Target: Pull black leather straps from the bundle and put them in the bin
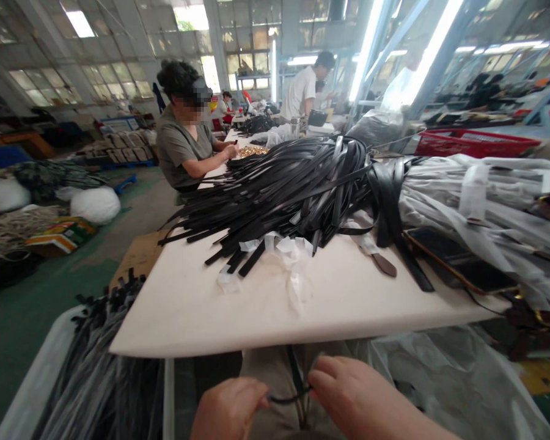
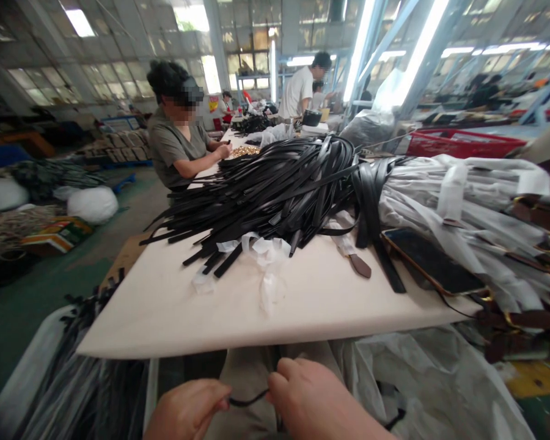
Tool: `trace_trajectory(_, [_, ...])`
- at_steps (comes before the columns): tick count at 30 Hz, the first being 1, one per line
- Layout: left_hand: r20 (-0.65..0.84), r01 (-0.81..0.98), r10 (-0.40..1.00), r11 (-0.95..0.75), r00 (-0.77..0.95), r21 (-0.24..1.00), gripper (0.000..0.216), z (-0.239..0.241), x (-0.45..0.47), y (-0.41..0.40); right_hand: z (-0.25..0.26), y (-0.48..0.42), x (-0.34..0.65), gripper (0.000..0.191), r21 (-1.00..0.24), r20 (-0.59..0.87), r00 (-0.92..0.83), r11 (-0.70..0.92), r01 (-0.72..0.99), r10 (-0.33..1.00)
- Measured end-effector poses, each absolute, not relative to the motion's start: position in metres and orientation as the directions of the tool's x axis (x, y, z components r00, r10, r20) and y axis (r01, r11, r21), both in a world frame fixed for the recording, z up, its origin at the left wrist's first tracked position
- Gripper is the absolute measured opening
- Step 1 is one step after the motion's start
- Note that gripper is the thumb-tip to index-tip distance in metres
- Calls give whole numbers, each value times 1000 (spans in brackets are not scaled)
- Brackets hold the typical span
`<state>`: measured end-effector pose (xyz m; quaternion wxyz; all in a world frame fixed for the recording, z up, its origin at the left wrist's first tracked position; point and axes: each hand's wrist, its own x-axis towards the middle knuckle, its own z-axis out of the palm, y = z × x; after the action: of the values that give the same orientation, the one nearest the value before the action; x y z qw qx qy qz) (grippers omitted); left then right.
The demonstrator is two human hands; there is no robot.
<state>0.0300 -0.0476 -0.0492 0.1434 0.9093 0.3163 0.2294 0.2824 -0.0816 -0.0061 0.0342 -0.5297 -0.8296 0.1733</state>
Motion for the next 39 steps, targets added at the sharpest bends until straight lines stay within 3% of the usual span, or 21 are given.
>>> trace_trajectory(4, [358,464,647,-747,673,476,56,-50,50,-58,-10,-83,272,18,-246,70,-510,511,824,857])
trace_trajectory(9, [170,613,847,-490,504,620,29,-40,37,-60,10,-81,278,19,-247,165,-494,520,817,854])
trace_trajectory(12, [-24,624,863,-346,505,701,20,-24,28,-58,33,-79,278,21,-275,153,-561,580,767,814])
trace_trajectory(15, [-189,580,784,-250,591,776,13,-3,26,-54,63,-72,273,19,-260,77,-625,621,739,777])
trace_trajectory(20, [-192,502,694,-275,694,820,49,26,20,-42,103,-54,265,12,-137,-7,-698,690,710,716])
trace_trajectory(24, [-217,483,713,-191,667,854,48,31,11,-28,129,-46,253,11,-92,-67,-686,680,727,724])
trace_trajectory(27, [-231,460,729,-129,645,878,41,36,8,-19,147,-43,243,14,-144,-108,-671,656,741,733])
trace_trajectory(30, [-188,469,742,-189,643,862,27,45,12,-15,153,-41,234,20,-230,-144,-667,631,741,731])
trace_trajectory(35, [-21,458,816,-303,578,836,19,46,27,-19,128,-36,208,20,-364,-43,-654,598,714,755])
trace_trajectory(37, [13,465,832,-323,555,824,22,42,27,-19,112,-35,201,15,-458,28,-609,552,697,792])
trace_trajectory(39, [13,515,848,-333,530,790,23,41,20,-18,96,-35,203,25,-638,63,-552,459,618,831])
